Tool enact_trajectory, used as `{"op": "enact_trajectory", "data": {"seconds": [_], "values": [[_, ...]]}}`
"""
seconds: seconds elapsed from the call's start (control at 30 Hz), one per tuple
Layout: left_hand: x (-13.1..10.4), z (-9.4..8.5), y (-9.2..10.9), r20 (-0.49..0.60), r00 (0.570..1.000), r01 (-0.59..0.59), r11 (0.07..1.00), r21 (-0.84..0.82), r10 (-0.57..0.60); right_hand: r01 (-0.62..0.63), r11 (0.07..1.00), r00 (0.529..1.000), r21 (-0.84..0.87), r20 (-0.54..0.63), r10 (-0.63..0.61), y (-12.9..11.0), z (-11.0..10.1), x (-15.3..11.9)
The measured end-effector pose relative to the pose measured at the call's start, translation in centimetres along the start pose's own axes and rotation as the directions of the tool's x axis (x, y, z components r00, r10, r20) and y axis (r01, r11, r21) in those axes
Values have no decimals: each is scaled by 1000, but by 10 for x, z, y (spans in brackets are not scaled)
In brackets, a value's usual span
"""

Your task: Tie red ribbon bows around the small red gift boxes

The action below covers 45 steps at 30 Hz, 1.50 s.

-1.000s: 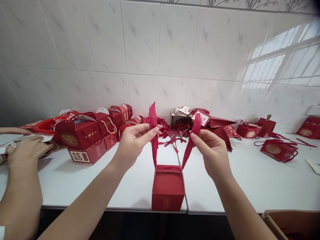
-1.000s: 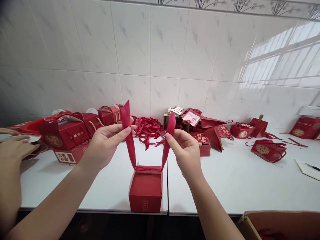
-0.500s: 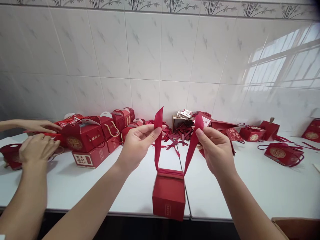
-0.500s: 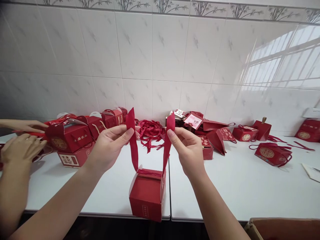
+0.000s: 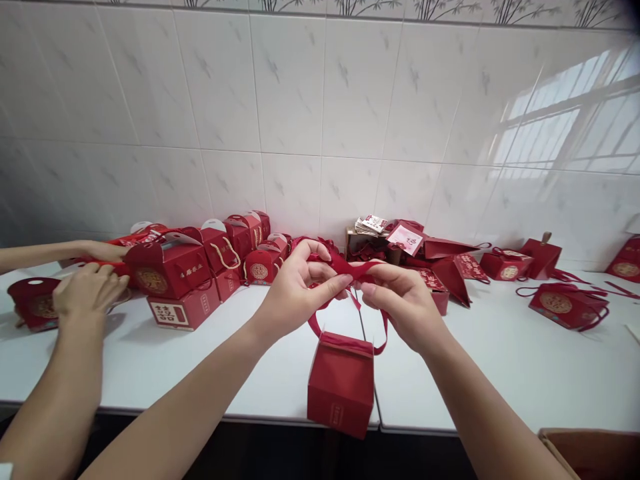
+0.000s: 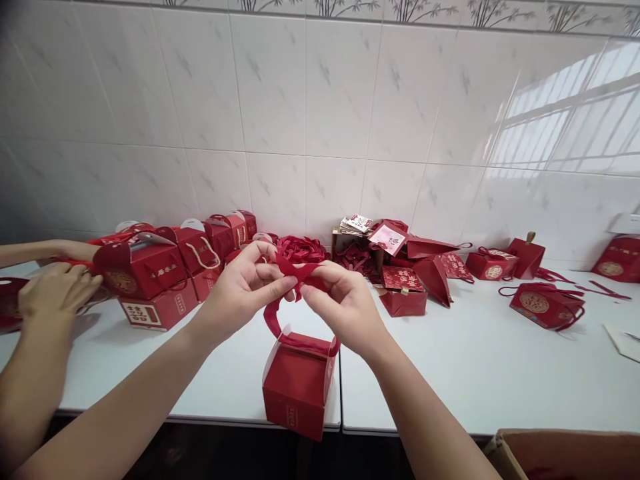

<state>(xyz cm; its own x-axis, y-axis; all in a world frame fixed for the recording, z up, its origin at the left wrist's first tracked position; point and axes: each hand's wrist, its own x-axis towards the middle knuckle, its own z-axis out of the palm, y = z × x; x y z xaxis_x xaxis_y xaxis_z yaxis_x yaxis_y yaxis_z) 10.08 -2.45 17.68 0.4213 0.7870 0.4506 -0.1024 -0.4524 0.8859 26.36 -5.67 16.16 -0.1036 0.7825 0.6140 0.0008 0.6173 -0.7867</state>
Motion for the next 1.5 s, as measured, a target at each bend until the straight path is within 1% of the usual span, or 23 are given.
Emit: {"op": "enact_trajectory", "data": {"seconds": [0.1,0.2,0.27,0.33,0.43,0.5,0.53,0.57,0.6,0.63,0.7,0.73,0.77,0.87,0.93,1.0,1.07,1.1,1.2,1.27,1.33,1.4,1.5], "values": [[0,-2,-3,106,993,46,999,-4,-46,58,998,998,-13,36,-58,5,-3,-4],[2,-6,-9,213,968,168,972,-163,-131,216,968,969,-126,152,-197,10,-12,-5],[4,-9,-11,227,956,249,924,-292,-186,375,881,920,-290,233,-315,12,-19,-5],[6,-10,-12,224,949,297,874,-385,-224,508,730,861,-457,288,-418,14,-24,-5],[7,-8,-11,202,953,291,861,-417,-224,586,555,803,-591,330,-496,17,-25,-6],[4,-4,-10,118,977,206,927,-313,-177,585,519,795,-623,314,-519,19,-21,-8],[1,-3,-10,51,991,134,971,-197,-126,567,527,801,-633,274,-532,20,-19,-11],[-2,-1,-11,-28,999,45,998,-39,-46,532,551,812,-643,202,-548,20,-17,-14],[-6,-2,-12,-105,993,-46,989,144,61,482,585,822,-652,104,-560,21,-16,-19],[-11,-3,-16,-166,970,-115,939,324,176,416,627,827,-659,-12,-562,22,-16,-26],[-23,-13,-27,-226,910,-156,793,589,347,235,705,821,-669,-252,-513,26,-23,-45],[-30,-21,-36,-240,891,-137,734,665,384,120,723,810,-681,-354,-468,30,-30,-57],[-38,-30,-47,-247,891,-99,693,714,381,-9,722,797,-692,-441,-413,36,-38,-71],[-65,-60,-86,-220,939,26,584,812,264,-410,579,754,-705,-619,-220,60,-67,-118],[-83,-76,-111,-161,974,48,548,835,158,-586,455,727,-670,-683,-69,78,-84,-148],[-96,-85,-128,-140,987,78,531,844,77,-683,370,699,-630,-711,80,93,-97,-169],[-100,-88,-135,-125,991,88,524,847,36,-706,341,696,-621,-696,176,103,-103,-178],[-99,-87,-134,-120,992,82,521,850,39,-695,349,707,-628,-685,174,106,-104,-177],[-90,-79,-126,-157,978,66,509,858,138,-605,402,743,-687,-669,-24,108,-100,-161],[-81,-70,-120,-204,968,82,579,811,148,-506,471,789,-723,-608,-85,104,-89,-144],[-73,-59,-116,-198,980,116,724,680,28,-422,584,864,-693,-502,29,98,-73,-127],[-67,-47,-114,-109,984,176,853,492,-140,-387,694,916,-607,-342,212,93,-55,-113],[-60,-32,-112,36,951,285,915,286,-308,-387,794,916,-468,-97,389,89,-33,-98]]}}
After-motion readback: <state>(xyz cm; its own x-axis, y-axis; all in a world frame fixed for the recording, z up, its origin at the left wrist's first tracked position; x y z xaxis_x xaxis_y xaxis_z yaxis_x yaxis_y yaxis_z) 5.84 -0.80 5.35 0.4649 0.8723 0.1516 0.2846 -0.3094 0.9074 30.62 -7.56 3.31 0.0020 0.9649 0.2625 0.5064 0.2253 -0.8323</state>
